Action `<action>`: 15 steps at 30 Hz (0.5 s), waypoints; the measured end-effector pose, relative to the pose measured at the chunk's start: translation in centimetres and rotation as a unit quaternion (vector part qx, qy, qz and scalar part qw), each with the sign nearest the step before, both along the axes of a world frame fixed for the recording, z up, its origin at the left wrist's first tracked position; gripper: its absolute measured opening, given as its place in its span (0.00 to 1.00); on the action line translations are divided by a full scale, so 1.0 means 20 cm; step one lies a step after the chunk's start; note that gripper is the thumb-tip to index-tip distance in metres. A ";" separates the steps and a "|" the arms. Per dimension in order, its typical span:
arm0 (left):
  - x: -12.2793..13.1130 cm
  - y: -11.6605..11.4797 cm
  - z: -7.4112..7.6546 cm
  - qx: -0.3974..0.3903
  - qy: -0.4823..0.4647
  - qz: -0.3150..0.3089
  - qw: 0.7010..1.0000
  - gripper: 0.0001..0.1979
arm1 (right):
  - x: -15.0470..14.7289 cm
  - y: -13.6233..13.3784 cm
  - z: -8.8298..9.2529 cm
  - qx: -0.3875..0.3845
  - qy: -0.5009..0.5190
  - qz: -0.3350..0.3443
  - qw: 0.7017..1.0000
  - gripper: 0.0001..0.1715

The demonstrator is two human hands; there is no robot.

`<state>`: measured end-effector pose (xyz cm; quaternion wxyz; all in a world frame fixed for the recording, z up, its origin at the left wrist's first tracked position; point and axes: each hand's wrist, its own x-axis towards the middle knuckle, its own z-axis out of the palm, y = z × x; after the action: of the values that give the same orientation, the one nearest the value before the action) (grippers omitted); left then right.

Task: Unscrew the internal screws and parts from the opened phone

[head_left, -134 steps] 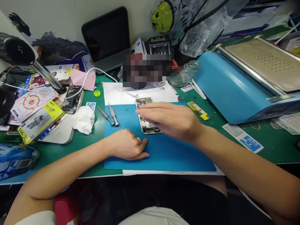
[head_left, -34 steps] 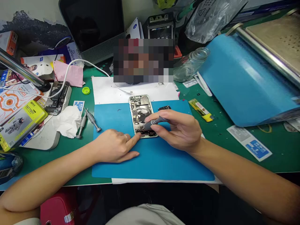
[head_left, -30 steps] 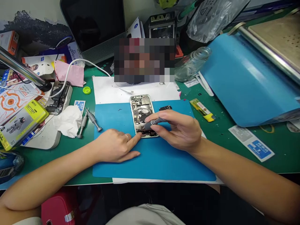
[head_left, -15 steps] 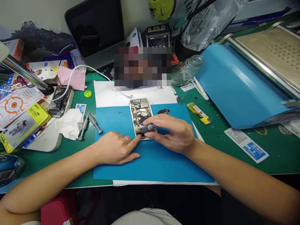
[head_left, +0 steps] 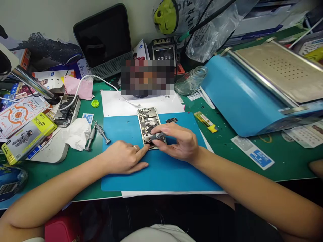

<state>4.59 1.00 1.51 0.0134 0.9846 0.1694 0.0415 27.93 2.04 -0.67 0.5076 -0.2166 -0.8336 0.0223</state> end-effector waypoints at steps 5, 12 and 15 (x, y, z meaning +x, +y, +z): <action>0.00 0.00 -0.01 0.003 -0.001 0.001 1.000 0.26 | -0.01 0.00 0.00 0.016 0.003 -0.011 1.000 0.41; -0.01 -0.01 0.00 0.004 -0.001 0.006 1.000 0.26 | 0.00 -0.01 0.00 0.008 0.008 -0.018 1.000 0.38; 0.00 -0.01 0.00 -0.006 0.012 0.006 1.000 0.27 | 0.00 0.00 -0.01 0.008 0.024 -0.014 1.000 0.40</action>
<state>4.58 0.89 1.58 0.0171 0.9839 0.1758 0.0288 27.94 2.07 -0.82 0.5294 -0.2233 -0.8184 0.0135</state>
